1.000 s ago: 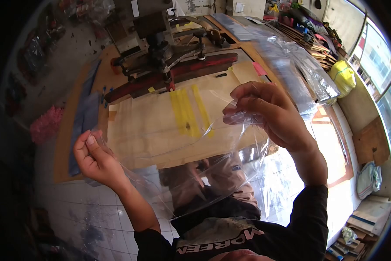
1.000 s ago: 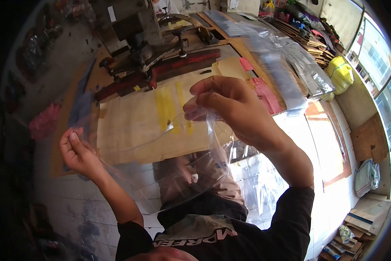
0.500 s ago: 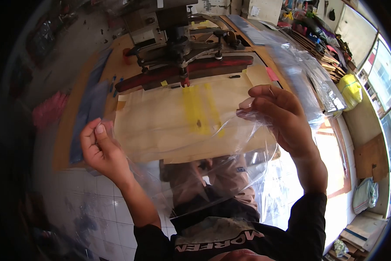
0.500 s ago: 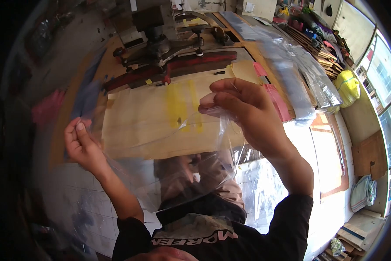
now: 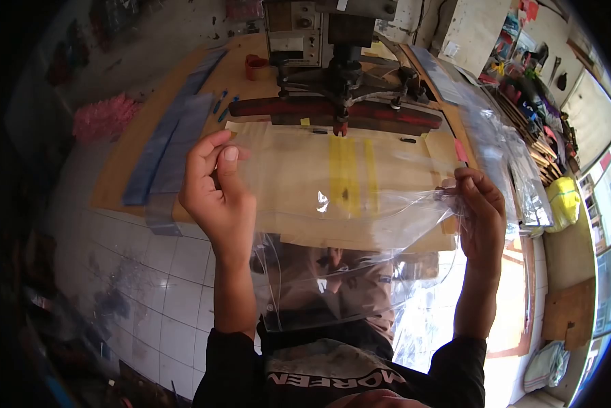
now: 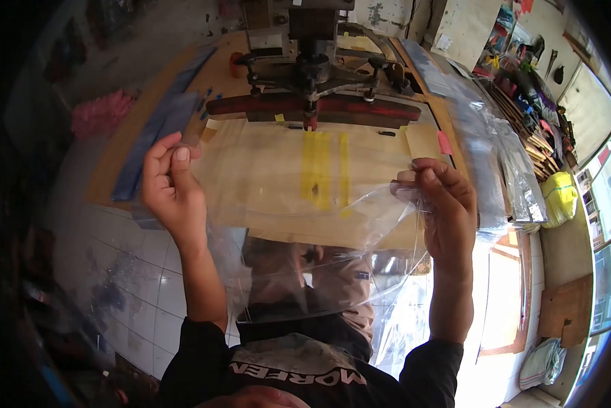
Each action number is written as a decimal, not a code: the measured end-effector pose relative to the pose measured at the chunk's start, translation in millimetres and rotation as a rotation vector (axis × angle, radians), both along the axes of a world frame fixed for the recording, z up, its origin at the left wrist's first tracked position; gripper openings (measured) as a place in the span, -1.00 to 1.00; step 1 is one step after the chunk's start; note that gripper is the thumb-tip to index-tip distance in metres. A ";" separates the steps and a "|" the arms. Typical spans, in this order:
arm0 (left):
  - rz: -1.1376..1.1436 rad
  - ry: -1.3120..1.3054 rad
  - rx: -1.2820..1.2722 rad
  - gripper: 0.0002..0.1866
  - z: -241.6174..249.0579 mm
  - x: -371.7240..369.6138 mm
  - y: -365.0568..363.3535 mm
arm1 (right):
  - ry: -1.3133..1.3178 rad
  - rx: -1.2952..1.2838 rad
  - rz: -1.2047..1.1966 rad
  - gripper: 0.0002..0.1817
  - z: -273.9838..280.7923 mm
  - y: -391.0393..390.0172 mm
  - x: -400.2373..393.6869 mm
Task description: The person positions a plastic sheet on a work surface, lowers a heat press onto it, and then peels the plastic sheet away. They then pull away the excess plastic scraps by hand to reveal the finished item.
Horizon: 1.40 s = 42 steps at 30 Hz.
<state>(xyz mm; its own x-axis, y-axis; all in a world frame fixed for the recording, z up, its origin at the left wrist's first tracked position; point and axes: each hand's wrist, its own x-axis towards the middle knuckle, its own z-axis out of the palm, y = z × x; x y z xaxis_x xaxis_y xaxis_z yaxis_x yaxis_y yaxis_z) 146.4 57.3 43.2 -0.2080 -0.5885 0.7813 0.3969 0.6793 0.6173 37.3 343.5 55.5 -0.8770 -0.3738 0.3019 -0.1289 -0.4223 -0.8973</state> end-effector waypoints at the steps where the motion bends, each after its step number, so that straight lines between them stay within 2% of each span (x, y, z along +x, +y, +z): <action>1: -0.002 0.009 -0.041 -0.85 -0.4 -1.9 0.7 | 0.006 -0.026 -0.015 -0.80 -1.9 -0.2 0.6; 12: -0.046 -0.067 0.119 -0.84 -11.2 -20.1 -3.7 | 0.078 0.031 -0.056 -0.74 -9.6 2.6 -8.0; 19: -0.042 -0.069 0.113 -0.87 -16.9 -24.1 -8.1 | 0.090 0.075 -0.116 -0.72 -8.4 -1.4 -7.2; 22: -0.016 -0.050 0.015 -0.88 -17.4 -24.7 -11.1 | 0.088 0.061 -0.114 -0.72 -6.8 -4.2 -6.4; 24: -0.066 -0.141 0.138 -0.88 -10.4 -20.5 -5.9 | 0.062 0.051 -0.133 -0.72 -5.7 -6.1 -5.0; 28: -0.081 -0.170 0.181 -0.87 -2.0 -17.5 -4.3 | 0.064 0.040 -0.132 -0.72 -3.7 -6.6 -4.2; 30: -0.186 -0.278 0.273 -0.88 3.5 -12.0 -3.3 | 0.082 0.024 -0.141 -0.72 -2.5 -7.0 -2.7; 34: -0.259 -0.212 0.321 -0.89 1.3 -15.6 -5.1 | 0.104 -0.027 -0.158 -0.73 -1.7 -9.2 -3.6; 35: -0.223 -0.205 0.327 -0.89 2.5 -14.9 -4.2 | 0.126 -0.012 -0.186 -0.73 -4.0 -8.1 -5.8; 42: -0.352 -0.085 0.312 -0.85 4.4 -7.4 -0.6 | 0.207 0.130 -0.313 -0.76 -0.7 -1.6 -5.4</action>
<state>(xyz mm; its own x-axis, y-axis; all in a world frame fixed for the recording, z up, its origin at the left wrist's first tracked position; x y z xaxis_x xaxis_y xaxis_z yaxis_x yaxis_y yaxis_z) 139.0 56.6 47.6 -0.4925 -0.6745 0.5500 0.5090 0.2893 0.8107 31.8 341.8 54.7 -0.8802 -0.1447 0.4521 -0.4171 -0.2188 -0.8821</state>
